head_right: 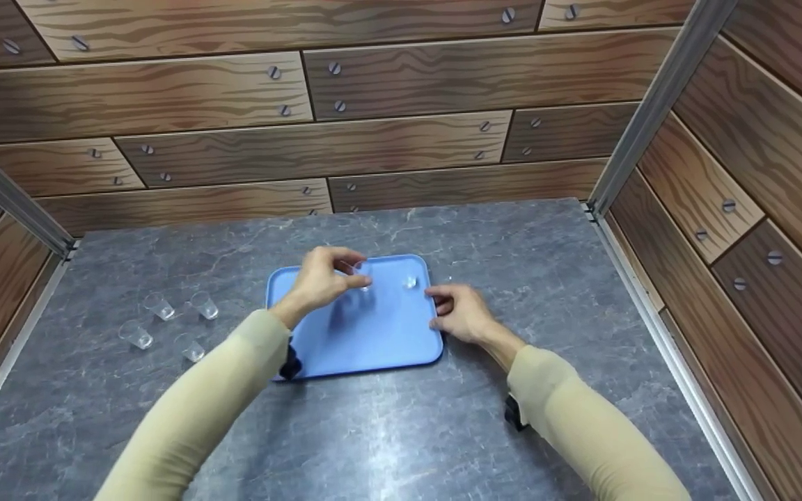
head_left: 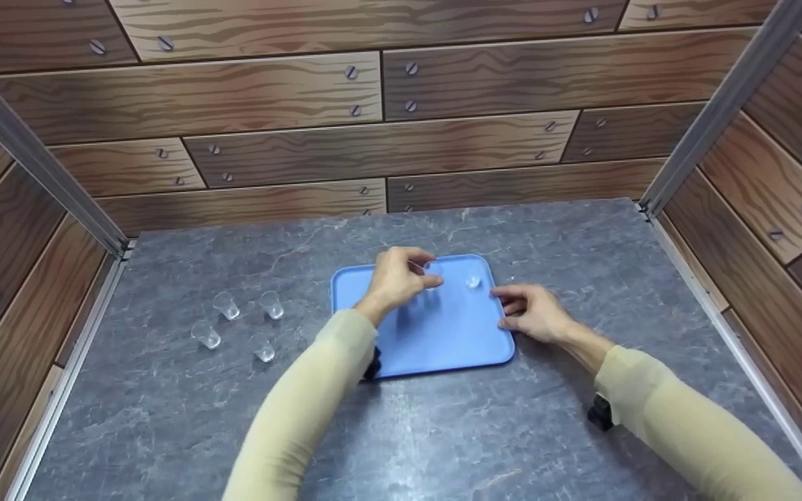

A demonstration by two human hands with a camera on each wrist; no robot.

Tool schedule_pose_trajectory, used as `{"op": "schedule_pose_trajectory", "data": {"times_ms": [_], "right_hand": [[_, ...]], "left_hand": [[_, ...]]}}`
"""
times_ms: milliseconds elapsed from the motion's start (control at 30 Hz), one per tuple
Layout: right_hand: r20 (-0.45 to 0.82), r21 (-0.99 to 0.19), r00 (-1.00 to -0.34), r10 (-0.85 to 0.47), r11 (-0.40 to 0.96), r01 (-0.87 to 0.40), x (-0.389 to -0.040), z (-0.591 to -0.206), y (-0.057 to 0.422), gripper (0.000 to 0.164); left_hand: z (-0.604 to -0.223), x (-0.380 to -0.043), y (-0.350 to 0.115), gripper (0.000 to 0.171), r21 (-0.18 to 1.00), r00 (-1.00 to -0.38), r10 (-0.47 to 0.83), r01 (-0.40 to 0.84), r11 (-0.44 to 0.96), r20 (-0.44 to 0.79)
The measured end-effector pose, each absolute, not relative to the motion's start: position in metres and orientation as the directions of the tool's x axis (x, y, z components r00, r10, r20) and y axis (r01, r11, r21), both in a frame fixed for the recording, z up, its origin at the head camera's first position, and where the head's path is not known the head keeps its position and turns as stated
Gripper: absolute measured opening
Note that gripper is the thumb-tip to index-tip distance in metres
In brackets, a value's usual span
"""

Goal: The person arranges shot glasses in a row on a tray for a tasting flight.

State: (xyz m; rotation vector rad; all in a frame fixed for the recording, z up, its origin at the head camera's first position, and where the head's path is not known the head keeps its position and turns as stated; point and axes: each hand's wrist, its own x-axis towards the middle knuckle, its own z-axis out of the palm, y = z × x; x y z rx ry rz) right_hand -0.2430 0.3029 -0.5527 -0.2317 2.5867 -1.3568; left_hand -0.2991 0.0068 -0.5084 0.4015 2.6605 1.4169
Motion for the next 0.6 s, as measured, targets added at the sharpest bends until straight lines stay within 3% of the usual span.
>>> {"op": "schedule_pose_trajectory", "data": {"times_ms": [600], "right_hand": [[-0.137,-0.808,-0.964,-0.229,0.589,-0.026,-0.243,-0.551,0.302,0.060]], "left_hand": [[-0.526,-0.300,0.045,0.038,0.799,-0.980,0.201,0.114,0.590,-0.008]]}}
